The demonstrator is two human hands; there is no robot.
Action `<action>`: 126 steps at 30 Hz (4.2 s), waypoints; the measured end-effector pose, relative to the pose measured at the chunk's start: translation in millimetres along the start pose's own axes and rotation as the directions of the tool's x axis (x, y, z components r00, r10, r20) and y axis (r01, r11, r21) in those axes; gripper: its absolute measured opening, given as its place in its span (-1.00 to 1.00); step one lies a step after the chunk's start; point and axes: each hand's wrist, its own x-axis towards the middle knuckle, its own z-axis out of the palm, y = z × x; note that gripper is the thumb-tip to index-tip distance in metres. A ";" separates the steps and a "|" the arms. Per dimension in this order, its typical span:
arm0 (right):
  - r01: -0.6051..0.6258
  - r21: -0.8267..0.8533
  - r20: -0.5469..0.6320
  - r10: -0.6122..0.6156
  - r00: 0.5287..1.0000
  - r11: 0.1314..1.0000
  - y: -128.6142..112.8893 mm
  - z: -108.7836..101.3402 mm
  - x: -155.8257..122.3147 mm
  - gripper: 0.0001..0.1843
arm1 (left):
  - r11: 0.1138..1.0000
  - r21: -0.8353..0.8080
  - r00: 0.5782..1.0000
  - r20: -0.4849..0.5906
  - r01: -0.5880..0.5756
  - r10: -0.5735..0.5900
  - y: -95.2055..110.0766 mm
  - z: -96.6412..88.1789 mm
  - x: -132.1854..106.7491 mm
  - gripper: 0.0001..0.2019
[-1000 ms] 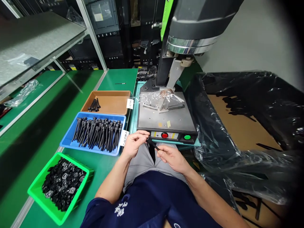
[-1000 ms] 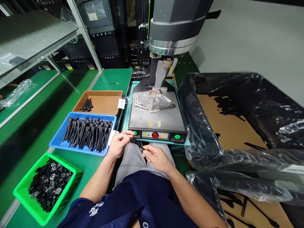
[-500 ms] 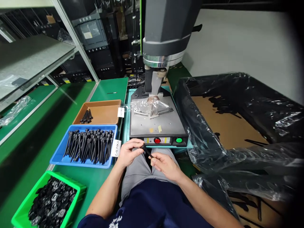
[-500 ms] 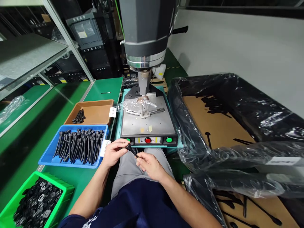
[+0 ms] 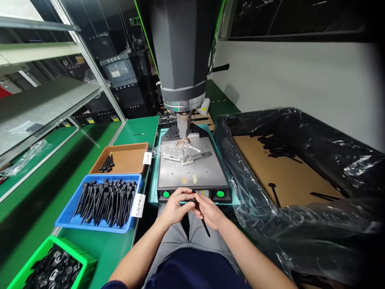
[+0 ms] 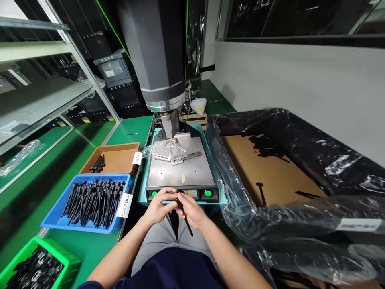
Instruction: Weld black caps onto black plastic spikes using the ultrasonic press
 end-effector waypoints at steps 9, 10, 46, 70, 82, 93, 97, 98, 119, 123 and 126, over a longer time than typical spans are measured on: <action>0.226 -0.022 -0.550 -0.201 0.811 0.974 -97.4 -49.8 118.7 -0.75 | 0.699 -0.673 0.863 -0.180 0.241 -0.472 -37.2 -10.9 95.8 -0.53; 0.216 -0.021 -0.570 -0.189 0.799 0.976 -110.0 -52.8 133.8 -0.79 | 0.658 -0.715 0.855 -0.169 0.236 -0.490 -37.3 -14.1 106.0 -0.54; 0.401 -0.336 -0.500 -0.522 0.691 0.852 -177.8 -65.0 174.1 -0.57 | 0.678 -0.733 0.915 -0.240 0.048 -0.324 -10.8 -103.2 220.6 -0.34; 0.272 -0.313 -0.651 -0.414 0.636 0.910 -156.1 -65.8 149.5 -0.64 | 0.712 -0.687 0.910 -0.187 0.148 -0.370 -44.2 -71.8 151.7 -0.43; 0.073 -0.197 -0.325 -0.135 0.936 0.978 -32.1 -17.8 87.9 -0.80 | 0.781 -0.619 0.956 -0.174 0.080 -0.236 -14.2 -55.6 145.0 -0.27; 0.440 -0.515 -0.236 -0.615 0.752 0.736 -70.9 9.1 160.7 -0.59 | 0.804 -0.591 0.969 -0.152 0.070 -0.196 -2.2 -44.7 149.2 -0.05; 0.435 -0.760 -0.178 -0.799 0.575 0.482 -86.7 -4.3 163.4 -0.57 | 0.806 -0.585 0.963 -0.160 0.085 -0.217 -5.8 -43.8 149.0 -0.07; 0.433 -0.777 -0.166 -0.813 0.558 0.456 -90.1 -5.9 164.1 -0.57 | 0.805 -0.586 0.962 -0.159 0.090 -0.223 -6.5 -42.9 148.8 -0.07; 0.350 -0.738 -0.192 -0.677 0.711 0.577 -137.6 1.9 195.1 -0.63 | 0.783 -0.618 0.961 -0.166 0.072 -0.220 -10.8 -46.0 160.0 -0.07; 0.355 -0.704 -0.181 -0.639 0.748 0.615 -140.6 -1.4 194.8 -0.60 | 0.787 -0.614 0.965 -0.161 0.068 -0.209 -12.9 -45.5 160.7 -0.08; 0.388 -0.679 -0.136 -0.626 0.768 0.624 -141.3 -3.0 193.6 -0.64 | 0.792 -0.607 0.967 -0.155 0.069 -0.203 -14.5 -44.8 161.4 -0.09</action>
